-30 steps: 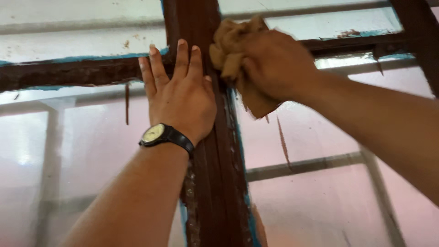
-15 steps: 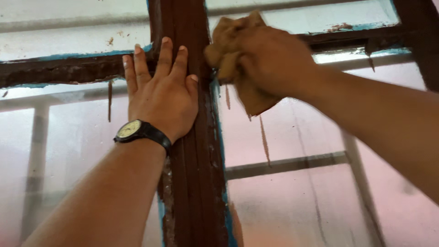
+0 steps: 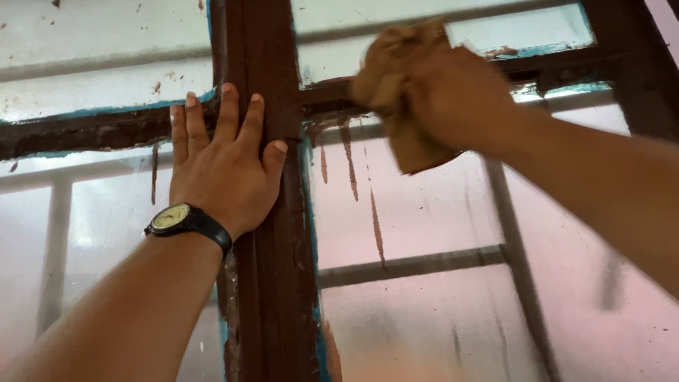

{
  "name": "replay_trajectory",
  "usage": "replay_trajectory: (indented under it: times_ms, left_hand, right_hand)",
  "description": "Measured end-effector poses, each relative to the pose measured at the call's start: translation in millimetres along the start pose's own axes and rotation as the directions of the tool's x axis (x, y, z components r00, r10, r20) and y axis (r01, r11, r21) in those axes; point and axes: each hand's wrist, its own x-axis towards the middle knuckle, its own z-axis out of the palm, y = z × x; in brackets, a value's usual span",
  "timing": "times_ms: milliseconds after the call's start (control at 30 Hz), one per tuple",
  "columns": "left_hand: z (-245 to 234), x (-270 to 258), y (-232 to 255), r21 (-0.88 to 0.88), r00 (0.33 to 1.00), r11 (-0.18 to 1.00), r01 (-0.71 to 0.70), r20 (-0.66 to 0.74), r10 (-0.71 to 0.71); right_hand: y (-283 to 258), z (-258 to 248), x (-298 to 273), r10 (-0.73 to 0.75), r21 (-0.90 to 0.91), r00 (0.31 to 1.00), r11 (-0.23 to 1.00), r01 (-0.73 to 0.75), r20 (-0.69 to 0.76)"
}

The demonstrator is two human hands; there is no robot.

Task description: The person cleans a window by wiping the frame and glass panels with a cloth, then spraying liquid onto the window using a spray bottle and wiping it with the cloth.

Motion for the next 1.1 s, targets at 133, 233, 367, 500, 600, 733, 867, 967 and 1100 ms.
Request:
replay_trajectory:
  times_ms: [133, 233, 367, 500, 600, 733, 867, 967, 1100]
  left_hand:
    - [9, 3, 11, 0.065, 0.999, 0.998, -0.015, -0.032, 0.017]
    - [12, 5, 16, -0.018, 0.998, 0.999, 0.039, -0.05, -0.04]
    - [13, 8, 22, -0.014, 0.999, 1.0, 0.002, -0.049, -0.003]
    - [3, 12, 39, 0.001, 0.999, 1.0, -0.03, 0.019, 0.03]
    - [1, 21, 65, 0.006, 0.994, 0.998, -0.067, 0.091, 0.066]
    - [6, 28, 98, -0.054, 0.996, 0.999, -0.002, 0.094, 0.007]
    - [13, 31, 108, -0.083, 0.994, 0.995, -0.062, 0.088, 0.07]
    - [16, 28, 113, -0.114, 0.996, 0.991, -0.07, 0.048, 0.076]
    - [8, 25, 124, -0.11, 0.995, 0.994, -0.025, 0.098, 0.035]
  right_hand:
    - [2, -13, 11, -0.105, -0.088, 0.974, 0.992, 0.089, -0.199]
    - [-9, 4, 25, 0.1, -0.194, 0.994, 0.977, -0.088, 0.054]
    - [24, 23, 1, -0.407, -0.079, 0.807, 0.906, 0.415, -0.429]
    - [64, 2, -2, -0.065, 0.028, 0.985, 0.997, 0.07, -0.159]
    - [64, 0, 14, -0.273, -0.625, 0.957, 0.765, 0.152, -0.101]
    - [55, 13, 7, -0.166, -0.113, 0.946, 0.984, 0.139, -0.28]
    - [76, 0, -30, -0.139, 0.044, 0.953, 0.987, 0.156, -0.27]
    - [103, -8, -28, 0.015, -0.059, 0.975, 0.998, -0.028, -0.22]
    - [113, 14, -20, -0.17, -0.204, 0.904, 0.974, 0.095, -0.391]
